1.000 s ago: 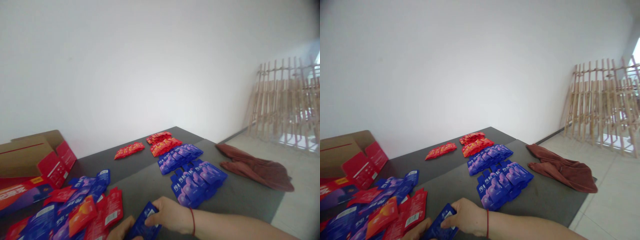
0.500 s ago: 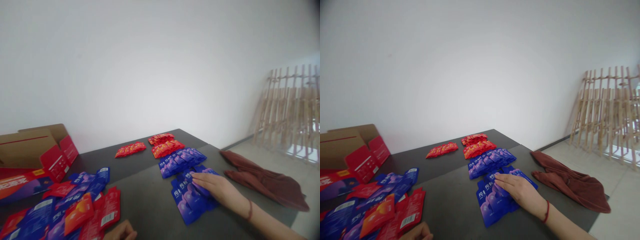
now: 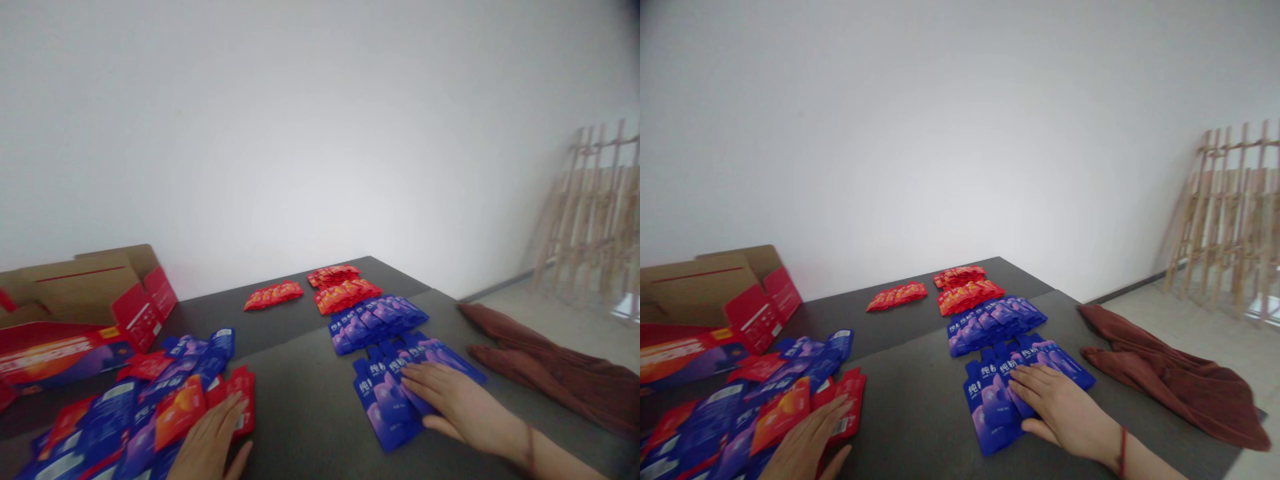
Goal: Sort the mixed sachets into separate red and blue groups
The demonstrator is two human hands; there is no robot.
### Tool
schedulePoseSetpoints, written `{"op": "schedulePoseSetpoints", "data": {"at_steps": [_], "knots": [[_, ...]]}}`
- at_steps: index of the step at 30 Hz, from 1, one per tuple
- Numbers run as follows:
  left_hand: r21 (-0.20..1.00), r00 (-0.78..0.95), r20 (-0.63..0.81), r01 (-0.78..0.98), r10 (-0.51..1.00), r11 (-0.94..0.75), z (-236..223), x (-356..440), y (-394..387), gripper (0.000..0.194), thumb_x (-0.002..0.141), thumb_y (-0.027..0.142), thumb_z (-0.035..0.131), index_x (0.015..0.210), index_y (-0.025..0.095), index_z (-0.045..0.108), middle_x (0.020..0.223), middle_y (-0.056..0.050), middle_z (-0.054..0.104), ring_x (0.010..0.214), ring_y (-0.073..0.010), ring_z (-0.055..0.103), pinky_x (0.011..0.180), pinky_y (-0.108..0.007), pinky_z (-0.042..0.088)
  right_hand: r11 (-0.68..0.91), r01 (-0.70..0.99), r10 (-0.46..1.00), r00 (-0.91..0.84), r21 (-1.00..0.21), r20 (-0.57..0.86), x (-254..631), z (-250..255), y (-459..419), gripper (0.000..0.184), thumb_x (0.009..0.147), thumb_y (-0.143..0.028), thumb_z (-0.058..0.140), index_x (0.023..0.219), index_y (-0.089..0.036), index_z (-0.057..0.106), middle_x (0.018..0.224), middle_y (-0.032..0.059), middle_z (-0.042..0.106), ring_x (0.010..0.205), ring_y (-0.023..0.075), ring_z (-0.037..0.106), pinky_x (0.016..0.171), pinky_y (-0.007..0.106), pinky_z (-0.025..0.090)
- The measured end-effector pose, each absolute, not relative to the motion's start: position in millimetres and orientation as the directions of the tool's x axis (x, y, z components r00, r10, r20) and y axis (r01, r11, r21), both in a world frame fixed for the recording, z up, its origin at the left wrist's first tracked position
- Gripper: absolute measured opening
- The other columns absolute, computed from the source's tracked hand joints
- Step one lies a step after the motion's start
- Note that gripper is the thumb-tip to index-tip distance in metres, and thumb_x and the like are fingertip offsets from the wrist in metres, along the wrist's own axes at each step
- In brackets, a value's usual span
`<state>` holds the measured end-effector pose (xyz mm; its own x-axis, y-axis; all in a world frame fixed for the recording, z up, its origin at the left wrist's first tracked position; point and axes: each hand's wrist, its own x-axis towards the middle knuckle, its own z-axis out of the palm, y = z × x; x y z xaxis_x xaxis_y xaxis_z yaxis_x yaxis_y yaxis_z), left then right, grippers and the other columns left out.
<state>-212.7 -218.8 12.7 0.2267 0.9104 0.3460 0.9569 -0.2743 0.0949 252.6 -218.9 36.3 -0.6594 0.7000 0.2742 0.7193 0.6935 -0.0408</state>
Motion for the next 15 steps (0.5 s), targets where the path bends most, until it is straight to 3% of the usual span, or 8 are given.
{"op": "schedulePoseSetpoints", "data": {"at_steps": [3,6,11,15], "knots": [[-0.017,0.183,0.224,0.983,0.957,-0.184,23.4,-211.9,-224.8,0.058,0.074,0.049,0.053,0.122,0.016,0.056,0.130,-0.013,0.054,0.120,-0.0316,0.049,0.103,-0.050,0.034,0.674,0.735,0.670,-0.652,0.079,0.354,249.2,25.9,-212.9,0.051,0.086,-0.044,0.053,0.133,-0.025,0.047,0.131,0.0079,0.054,0.116,0.0256,0.053,0.096,0.042,0.043],[-0.012,0.186,0.100,0.983,0.977,-0.186,37.9,-199.2,-234.2,0.062,0.073,0.049,0.055,0.129,0.021,0.051,0.136,-0.012,0.049,0.126,-0.0306,0.042,0.108,-0.054,0.022,0.674,0.731,0.626,-0.642,0.106,0.443,213.6,22.1,-206.0,0.047,0.088,-0.035,0.051,0.134,-0.025,0.045,0.130,0.0068,0.054,0.113,0.0234,0.056,0.094,0.038,0.046],[0.098,0.198,0.110,0.973,0.974,-0.208,48.0,-182.3,-246.1,0.060,0.073,0.046,0.059,0.129,0.028,0.050,0.132,-0.007,0.052,0.125,-0.0273,0.043,0.112,-0.052,0.009,0.813,0.582,0.550,-0.756,-0.021,0.353,93.5,31.8,-210.5,0.051,0.083,-0.019,0.050,0.134,-0.015,0.046,0.133,0.0088,0.051,0.117,0.0203,0.053,0.097,0.029,0.045],[0.194,0.237,0.178,0.943,0.955,-0.270,41.8,-180.6,-250.0,0.053,0.073,0.039,0.060,0.123,0.026,0.053,0.122,-0.005,0.059,0.117,-0.0255,0.050,0.112,-0.052,0.007,0.833,0.538,0.551,-0.780,-0.130,0.297,4.3,27.8,-207.0,0.063,0.080,-0.030,0.053,0.135,-0.002,0.041,0.141,0.0184,0.038,0.128,0.0294,0.039,0.105,0.037,0.037]]}}
